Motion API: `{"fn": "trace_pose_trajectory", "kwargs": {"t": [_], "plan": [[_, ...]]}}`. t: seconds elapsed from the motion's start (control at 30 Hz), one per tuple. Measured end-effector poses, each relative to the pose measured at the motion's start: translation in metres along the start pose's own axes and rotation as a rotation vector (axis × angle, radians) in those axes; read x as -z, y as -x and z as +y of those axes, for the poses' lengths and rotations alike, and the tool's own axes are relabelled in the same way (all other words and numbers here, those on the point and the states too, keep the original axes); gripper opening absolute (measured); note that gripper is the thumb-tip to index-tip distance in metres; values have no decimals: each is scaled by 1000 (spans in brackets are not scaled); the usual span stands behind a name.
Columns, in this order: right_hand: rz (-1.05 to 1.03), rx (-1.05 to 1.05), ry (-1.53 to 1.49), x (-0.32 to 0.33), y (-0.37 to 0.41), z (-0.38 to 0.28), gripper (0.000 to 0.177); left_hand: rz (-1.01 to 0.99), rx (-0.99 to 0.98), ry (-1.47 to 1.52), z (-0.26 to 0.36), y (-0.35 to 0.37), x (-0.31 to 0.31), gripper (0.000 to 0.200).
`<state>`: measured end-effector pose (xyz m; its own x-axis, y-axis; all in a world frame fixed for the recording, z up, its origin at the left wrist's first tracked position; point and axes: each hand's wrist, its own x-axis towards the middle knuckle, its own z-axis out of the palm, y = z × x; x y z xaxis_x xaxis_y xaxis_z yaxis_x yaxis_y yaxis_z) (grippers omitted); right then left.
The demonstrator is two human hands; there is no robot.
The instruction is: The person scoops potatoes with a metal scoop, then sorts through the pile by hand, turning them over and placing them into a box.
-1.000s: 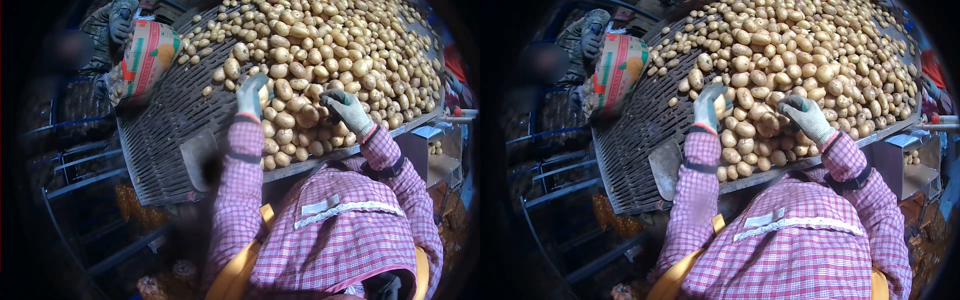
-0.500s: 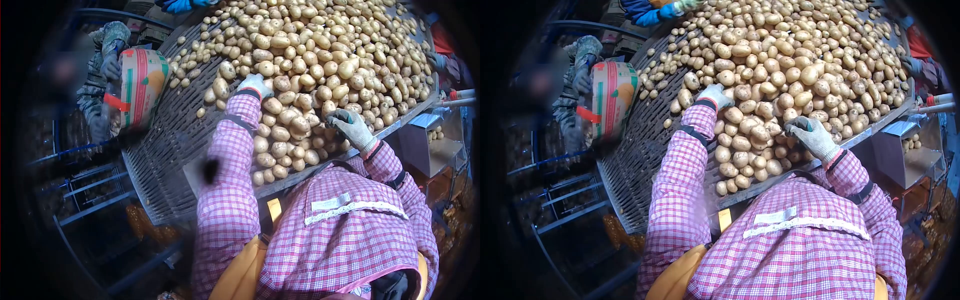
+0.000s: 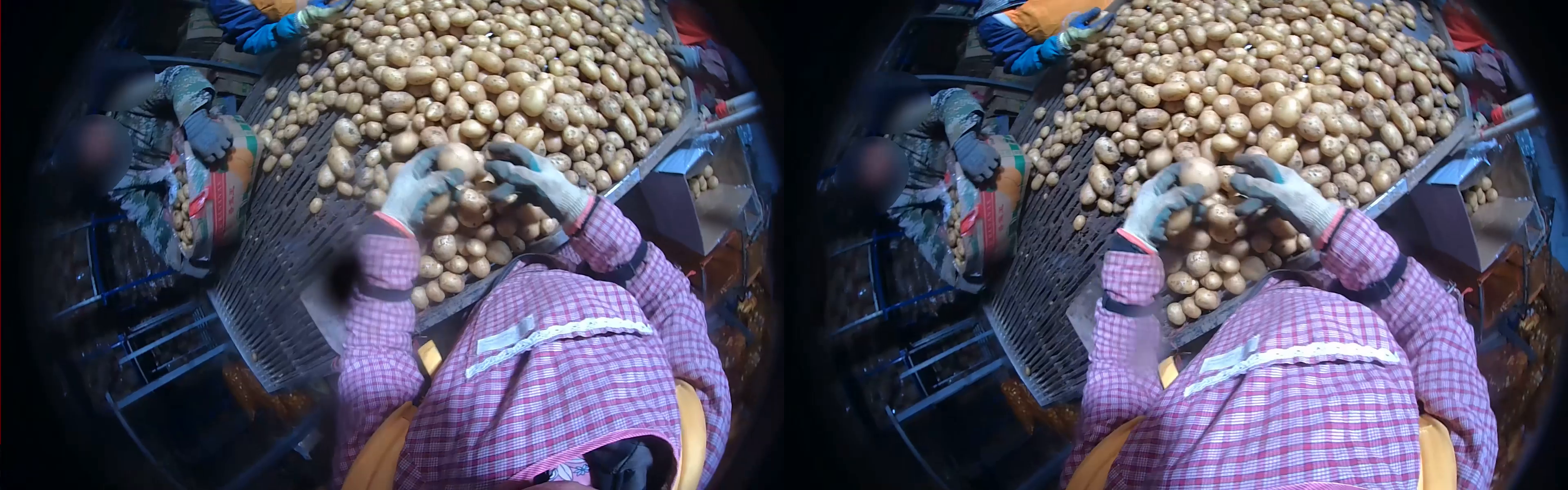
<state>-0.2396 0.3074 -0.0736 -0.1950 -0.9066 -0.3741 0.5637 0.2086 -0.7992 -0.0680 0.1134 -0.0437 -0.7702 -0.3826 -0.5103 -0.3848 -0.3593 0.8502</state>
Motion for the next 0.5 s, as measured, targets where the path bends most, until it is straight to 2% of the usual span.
{"fn": "trace_pose_trajectory", "kwargs": {"t": [0.07, 0.1, 0.13, 0.2, 0.23, 0.27, 0.33, 0.37, 0.4, 0.43, 0.47, 0.5], "plan": [[-18, 24, -51, -3, -10, 9, 60, -81, -151, -268, -20, -7, -26, 52], [-91, 270, 219, 21, -27, 37, 54, -114, -125, -273, -7, -1, -43, 47], [26, -107, -431, 14, -16, 18, 51, -131, -124, -270, -10, 0, -45, 47], [94, 162, -56, 42, -14, 39, 52, -51, -356, -82, -17, -2, -38, 43], [22, 122, 111, 56, -9, 39, 59, -29, -438, -252, -14, -7, -33, 41], [-6, 79, 126, 64, -1, 46, 44, 145, -79, 335, -17, -12, -39, 41], [-45, 576, 622, 53, 20, 34, 28, 104, -288, 26, -28, -16, -57, 45], [19, 567, 646, 45, 30, 29, 28, 149, -331, 60, -32, -24, -81, 44], [22, 373, 360, 34, 37, 26, 30, 195, -370, 98, -36, -29, -108, 43], [23, 199, 58, 27, 40, 25, 32, 184, -452, -115, -32, -26, -134, 45], [10, 45, -256, 34, 45, 26, 34, 63, -291, 83, -17, -13, -170, 51], [0, 341, 258, 78, 26, 82, 38, 14, -384, -77, -31, -27, -177, 54]]}}
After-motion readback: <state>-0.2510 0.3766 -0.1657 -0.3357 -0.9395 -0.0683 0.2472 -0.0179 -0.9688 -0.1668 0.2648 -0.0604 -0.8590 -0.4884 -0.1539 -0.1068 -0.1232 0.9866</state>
